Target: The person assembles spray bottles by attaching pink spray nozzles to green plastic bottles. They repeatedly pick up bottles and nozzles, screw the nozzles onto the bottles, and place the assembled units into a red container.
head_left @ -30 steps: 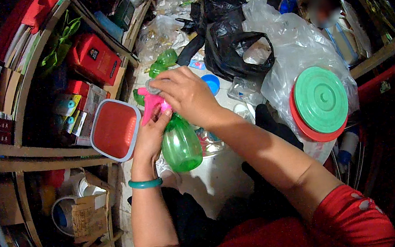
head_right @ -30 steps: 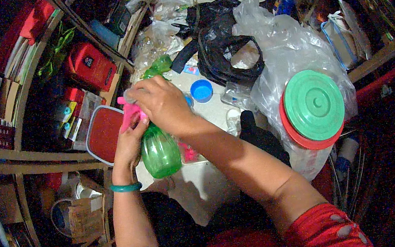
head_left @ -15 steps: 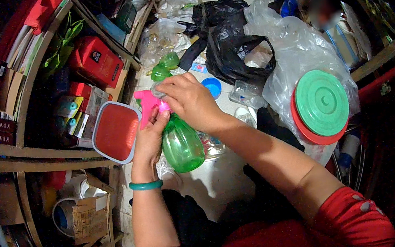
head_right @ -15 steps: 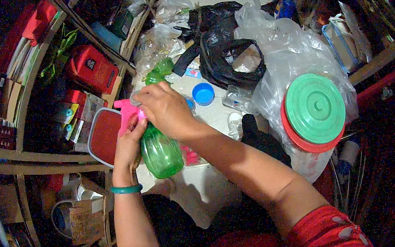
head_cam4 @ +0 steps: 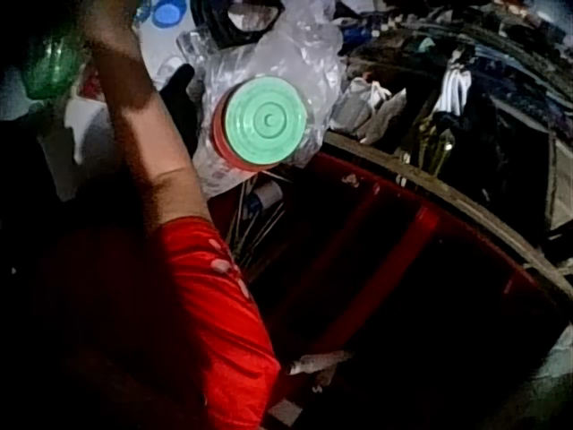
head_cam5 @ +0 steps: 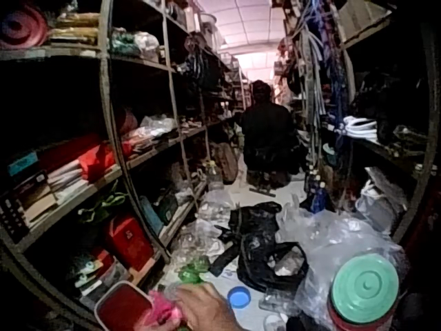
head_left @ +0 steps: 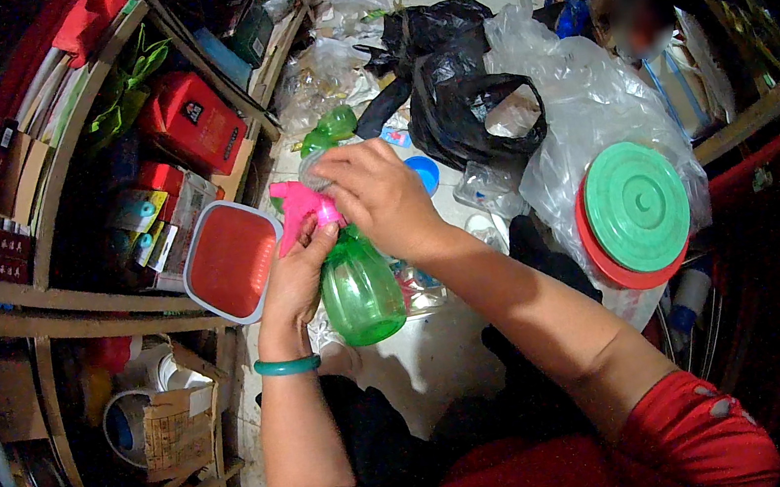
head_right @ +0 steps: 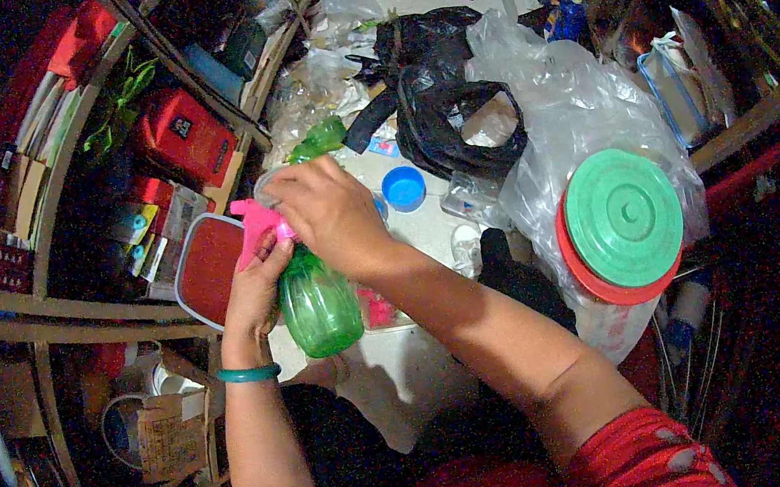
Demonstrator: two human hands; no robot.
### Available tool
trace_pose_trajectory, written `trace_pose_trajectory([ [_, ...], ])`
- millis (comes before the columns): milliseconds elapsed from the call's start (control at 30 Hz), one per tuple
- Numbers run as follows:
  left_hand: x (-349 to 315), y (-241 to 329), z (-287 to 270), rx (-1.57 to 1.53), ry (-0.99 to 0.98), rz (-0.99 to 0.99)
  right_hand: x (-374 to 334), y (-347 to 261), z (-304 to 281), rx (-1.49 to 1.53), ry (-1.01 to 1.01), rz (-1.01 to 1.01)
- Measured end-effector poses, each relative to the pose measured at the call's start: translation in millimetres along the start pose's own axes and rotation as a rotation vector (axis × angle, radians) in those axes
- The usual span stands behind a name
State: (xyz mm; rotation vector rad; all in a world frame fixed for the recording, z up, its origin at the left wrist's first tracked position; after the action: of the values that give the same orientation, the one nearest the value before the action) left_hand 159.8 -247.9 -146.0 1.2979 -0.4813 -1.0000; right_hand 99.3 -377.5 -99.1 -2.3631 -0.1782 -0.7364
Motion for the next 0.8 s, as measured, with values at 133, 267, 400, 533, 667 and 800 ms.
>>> trace_pose_trajectory([
  [133,0,-2,-6,0.011,0.028,0.026,1,-8,2,0.052,-0.082,-0.137],
  [267,-1,-3,-6,0.122,0.019,0.062,-3,-26,11,0.034,-0.203,-0.254],
  [400,-3,-4,-8,0.277,0.059,-0.010,-4,-21,11,0.016,-0.174,-0.210],
  [533,-2,1,-4,0.089,0.021,0.046,-3,-10,9,-0.050,-0.120,-0.129],
  [667,2,5,3,0.015,-0.002,0.104,-4,-6,7,-0.001,-0.088,-0.051],
  [800,2,-2,-6,-0.040,0.044,0.000,0,-3,-1,0.180,-0.010,-0.014],
])
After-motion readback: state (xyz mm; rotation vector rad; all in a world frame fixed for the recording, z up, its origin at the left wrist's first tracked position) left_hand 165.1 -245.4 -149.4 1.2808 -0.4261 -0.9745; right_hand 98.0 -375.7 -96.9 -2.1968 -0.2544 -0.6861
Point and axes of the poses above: each hand's wrist, its own x-axis towards the middle knuckle, its own z-axis out of the palm, y = z × x, the point moved 4 cm from there along x, towards the middle knuckle, and after that the axes turned 15 degrees about -y, right-handed, at the moved point
